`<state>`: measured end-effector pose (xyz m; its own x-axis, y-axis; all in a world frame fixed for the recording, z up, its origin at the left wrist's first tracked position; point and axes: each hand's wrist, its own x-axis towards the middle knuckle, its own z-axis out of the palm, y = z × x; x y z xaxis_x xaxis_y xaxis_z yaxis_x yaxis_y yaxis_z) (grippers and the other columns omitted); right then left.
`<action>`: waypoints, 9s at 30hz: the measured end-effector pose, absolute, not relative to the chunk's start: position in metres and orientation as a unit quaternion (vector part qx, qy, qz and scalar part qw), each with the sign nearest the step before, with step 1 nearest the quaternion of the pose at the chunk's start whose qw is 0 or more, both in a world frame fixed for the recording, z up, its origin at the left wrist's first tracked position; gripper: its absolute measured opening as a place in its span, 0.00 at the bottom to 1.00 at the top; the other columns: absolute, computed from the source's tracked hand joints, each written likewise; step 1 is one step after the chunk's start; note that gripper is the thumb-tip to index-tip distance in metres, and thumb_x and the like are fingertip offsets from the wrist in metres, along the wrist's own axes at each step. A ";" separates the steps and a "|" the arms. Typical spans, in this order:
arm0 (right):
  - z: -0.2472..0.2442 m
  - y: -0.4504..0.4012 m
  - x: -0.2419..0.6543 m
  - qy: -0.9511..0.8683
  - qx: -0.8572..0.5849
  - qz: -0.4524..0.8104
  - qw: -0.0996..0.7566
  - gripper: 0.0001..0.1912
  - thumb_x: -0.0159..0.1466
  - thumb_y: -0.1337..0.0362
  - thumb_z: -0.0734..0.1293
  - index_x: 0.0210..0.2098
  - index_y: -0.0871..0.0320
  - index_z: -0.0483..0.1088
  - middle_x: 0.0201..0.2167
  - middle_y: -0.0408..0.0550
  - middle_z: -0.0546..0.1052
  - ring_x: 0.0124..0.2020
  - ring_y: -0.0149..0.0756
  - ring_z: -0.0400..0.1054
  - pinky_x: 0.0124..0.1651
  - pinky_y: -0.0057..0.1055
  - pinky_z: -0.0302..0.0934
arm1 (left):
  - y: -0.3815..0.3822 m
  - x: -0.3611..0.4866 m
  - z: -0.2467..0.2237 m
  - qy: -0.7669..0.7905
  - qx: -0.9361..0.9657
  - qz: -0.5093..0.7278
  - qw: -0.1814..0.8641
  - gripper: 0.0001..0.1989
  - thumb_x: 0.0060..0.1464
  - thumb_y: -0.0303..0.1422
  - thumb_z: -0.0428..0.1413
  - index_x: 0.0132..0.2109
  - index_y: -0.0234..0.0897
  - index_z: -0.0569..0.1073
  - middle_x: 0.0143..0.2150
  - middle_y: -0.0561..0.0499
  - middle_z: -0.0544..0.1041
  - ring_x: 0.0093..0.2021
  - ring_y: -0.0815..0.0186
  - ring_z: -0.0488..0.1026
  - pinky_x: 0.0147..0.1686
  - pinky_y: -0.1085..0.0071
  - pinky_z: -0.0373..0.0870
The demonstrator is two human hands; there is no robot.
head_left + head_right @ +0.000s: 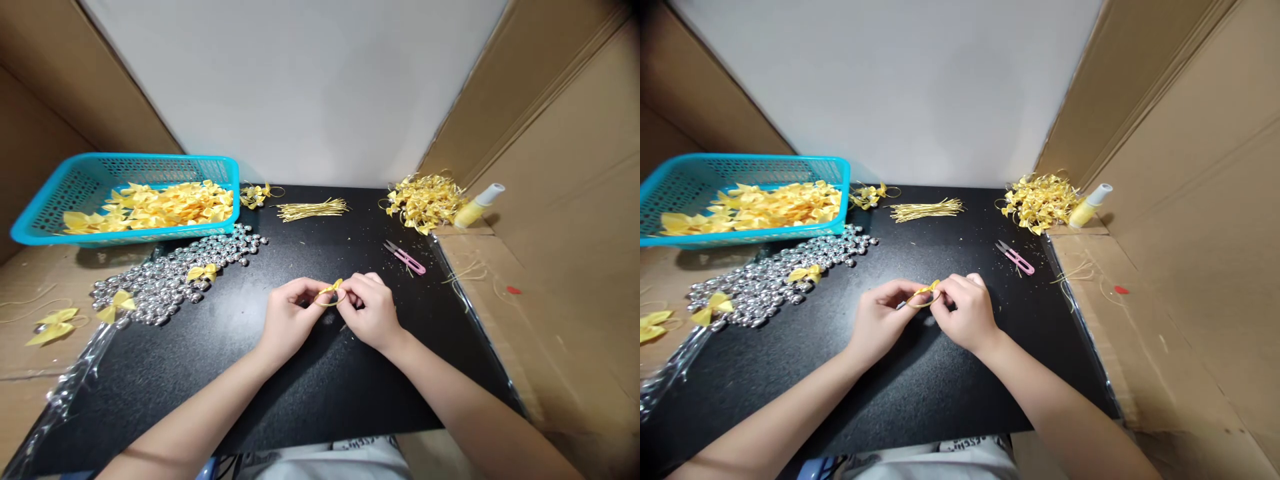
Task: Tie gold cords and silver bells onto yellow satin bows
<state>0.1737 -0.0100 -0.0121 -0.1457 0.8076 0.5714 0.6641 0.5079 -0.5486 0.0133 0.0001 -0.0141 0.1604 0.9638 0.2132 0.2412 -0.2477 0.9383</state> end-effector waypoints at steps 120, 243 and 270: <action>0.002 -0.015 0.180 -0.683 -0.499 0.286 0.450 0.13 0.64 0.67 0.62 0.23 0.57 0.66 0.20 0.40 0.67 0.23 0.29 0.60 0.28 0.28 0.53 | 0.003 0.008 0.002 0.454 0.595 0.411 0.521 0.14 0.56 0.40 0.57 0.29 0.35 0.71 0.20 0.55 0.71 0.20 0.72 0.68 0.24 0.76 0.68; 0.006 -0.019 0.180 -0.668 -0.480 0.257 0.507 0.05 0.58 0.71 0.70 0.32 0.55 0.77 0.25 0.42 0.74 0.27 0.31 0.67 0.31 0.29 0.64 | -0.003 0.017 -0.006 0.481 0.393 0.421 0.661 0.13 0.45 0.39 0.65 0.27 0.33 0.75 0.20 0.55 0.71 0.19 0.76 0.65 0.21 0.78 0.64; 0.006 -0.009 0.191 -0.664 -0.495 0.415 0.376 0.06 0.61 0.66 0.67 0.27 0.58 0.70 0.26 0.42 0.72 0.29 0.32 0.65 0.34 0.28 0.60 | -0.005 0.004 -0.002 0.388 0.698 0.487 0.353 0.19 0.46 0.26 0.60 0.47 0.39 0.72 0.56 0.42 0.68 0.44 0.64 0.73 0.41 0.67 0.74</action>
<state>0.1912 -0.0090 0.0063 -0.2260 0.9702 0.0877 0.3451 0.1639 -0.9241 0.0042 -0.0053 -0.0019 0.2247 0.8854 0.4070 0.1978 -0.4504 0.8706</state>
